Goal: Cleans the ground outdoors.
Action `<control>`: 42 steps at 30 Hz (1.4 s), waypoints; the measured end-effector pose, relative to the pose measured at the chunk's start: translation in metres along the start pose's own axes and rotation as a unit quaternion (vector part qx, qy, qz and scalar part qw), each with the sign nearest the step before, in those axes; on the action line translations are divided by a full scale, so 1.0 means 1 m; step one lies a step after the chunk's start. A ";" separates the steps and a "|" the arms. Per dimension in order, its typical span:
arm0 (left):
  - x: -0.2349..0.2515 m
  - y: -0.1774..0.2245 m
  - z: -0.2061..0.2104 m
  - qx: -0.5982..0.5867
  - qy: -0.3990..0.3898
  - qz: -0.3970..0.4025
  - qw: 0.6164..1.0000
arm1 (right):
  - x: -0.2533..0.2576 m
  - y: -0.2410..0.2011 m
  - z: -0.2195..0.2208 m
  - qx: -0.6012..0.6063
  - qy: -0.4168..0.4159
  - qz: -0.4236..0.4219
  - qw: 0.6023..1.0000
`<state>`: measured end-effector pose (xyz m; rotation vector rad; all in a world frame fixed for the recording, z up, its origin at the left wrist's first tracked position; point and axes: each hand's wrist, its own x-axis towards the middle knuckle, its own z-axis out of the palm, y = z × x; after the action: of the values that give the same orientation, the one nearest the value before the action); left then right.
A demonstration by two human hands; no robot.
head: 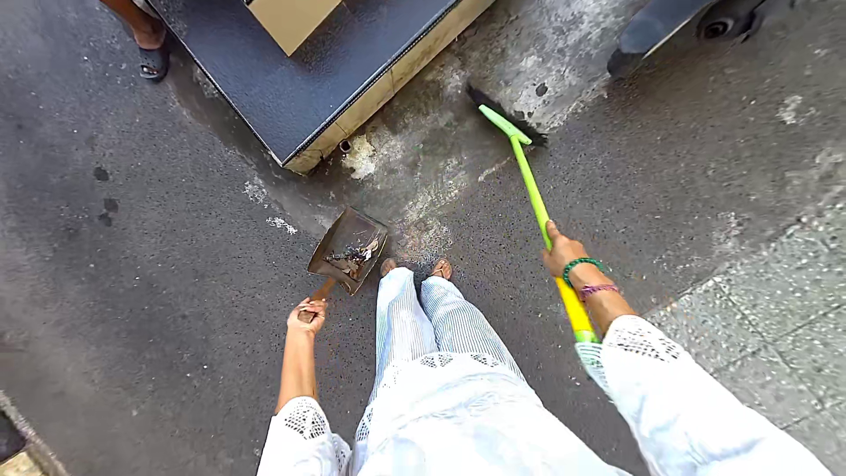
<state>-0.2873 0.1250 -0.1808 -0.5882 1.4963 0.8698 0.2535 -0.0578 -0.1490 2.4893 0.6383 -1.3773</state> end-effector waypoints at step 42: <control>-0.028 0.099 -0.188 -0.085 0.039 -0.069 0.993 | -0.143 -0.171 0.142 -0.312 -0.111 -0.151 0.931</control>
<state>-0.4745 0.0287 -0.1411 -0.8497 1.4423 0.8796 -0.0009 -0.0011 -0.1019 1.7587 1.2187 -1.2594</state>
